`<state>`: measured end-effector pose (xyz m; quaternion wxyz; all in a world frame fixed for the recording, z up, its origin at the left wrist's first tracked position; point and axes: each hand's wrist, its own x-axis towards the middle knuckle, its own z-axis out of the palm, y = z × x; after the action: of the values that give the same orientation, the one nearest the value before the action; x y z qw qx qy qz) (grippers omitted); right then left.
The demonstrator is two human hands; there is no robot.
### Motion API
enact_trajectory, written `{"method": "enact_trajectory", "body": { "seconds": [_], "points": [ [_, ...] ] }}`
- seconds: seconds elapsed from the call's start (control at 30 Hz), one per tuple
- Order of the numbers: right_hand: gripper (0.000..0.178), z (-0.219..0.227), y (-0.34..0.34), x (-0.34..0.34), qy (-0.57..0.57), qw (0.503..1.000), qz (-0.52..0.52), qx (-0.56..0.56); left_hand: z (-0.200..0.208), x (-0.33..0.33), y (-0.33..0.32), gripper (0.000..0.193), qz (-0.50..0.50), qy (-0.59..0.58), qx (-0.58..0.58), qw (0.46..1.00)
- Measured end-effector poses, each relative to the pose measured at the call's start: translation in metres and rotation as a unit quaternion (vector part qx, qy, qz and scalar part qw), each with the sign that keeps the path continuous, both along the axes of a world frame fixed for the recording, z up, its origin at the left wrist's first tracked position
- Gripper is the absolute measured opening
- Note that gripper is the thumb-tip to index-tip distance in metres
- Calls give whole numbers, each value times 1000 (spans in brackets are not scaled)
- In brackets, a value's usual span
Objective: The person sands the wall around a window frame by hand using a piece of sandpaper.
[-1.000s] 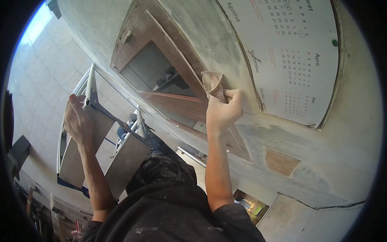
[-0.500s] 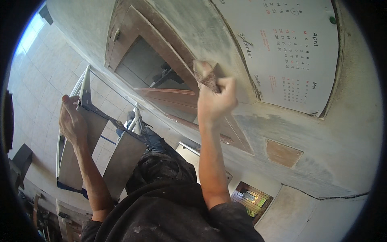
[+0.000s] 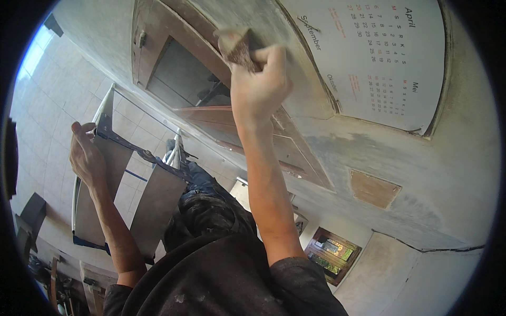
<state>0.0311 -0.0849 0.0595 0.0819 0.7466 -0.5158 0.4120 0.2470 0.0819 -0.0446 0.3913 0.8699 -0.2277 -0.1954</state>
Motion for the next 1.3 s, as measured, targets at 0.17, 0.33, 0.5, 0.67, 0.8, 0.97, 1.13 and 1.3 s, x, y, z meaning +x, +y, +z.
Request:
{"method": "enact_trajectory", "body": {
  "seconds": [0.17,0.33,0.5,0.67,0.8,0.97,1.13,1.3],
  "points": [
    [40,-4,25,-21,-77,988,-85,101,-3,2,2,72,7,-13,-28,1000],
    [41,-5,-10,5,39,998,27,-44,0,2,-1,70,2,-10,-25,1000],
    [46,-4,18,-13,57,996,-64,24,-3,3,0,71,20,4,-26,999],
    [41,-2,-2,4,25,1000,8,-11,4,1,-3,71,15,7,-2,1000],
    [37,-2,7,-3,47,999,-17,2,-6,5,3,71,22,26,-20,999],
    [46,-2,19,-22,-6,998,-48,49,0,0,-6,70,18,-7,-17,1000],
    [40,-5,2,12,9,999,7,44,0,3,1,69,11,18,-10,1000],
    [43,-4,17,-19,35,997,-54,35,5,0,-7,69,24,0,-31,999]
  ]
}}
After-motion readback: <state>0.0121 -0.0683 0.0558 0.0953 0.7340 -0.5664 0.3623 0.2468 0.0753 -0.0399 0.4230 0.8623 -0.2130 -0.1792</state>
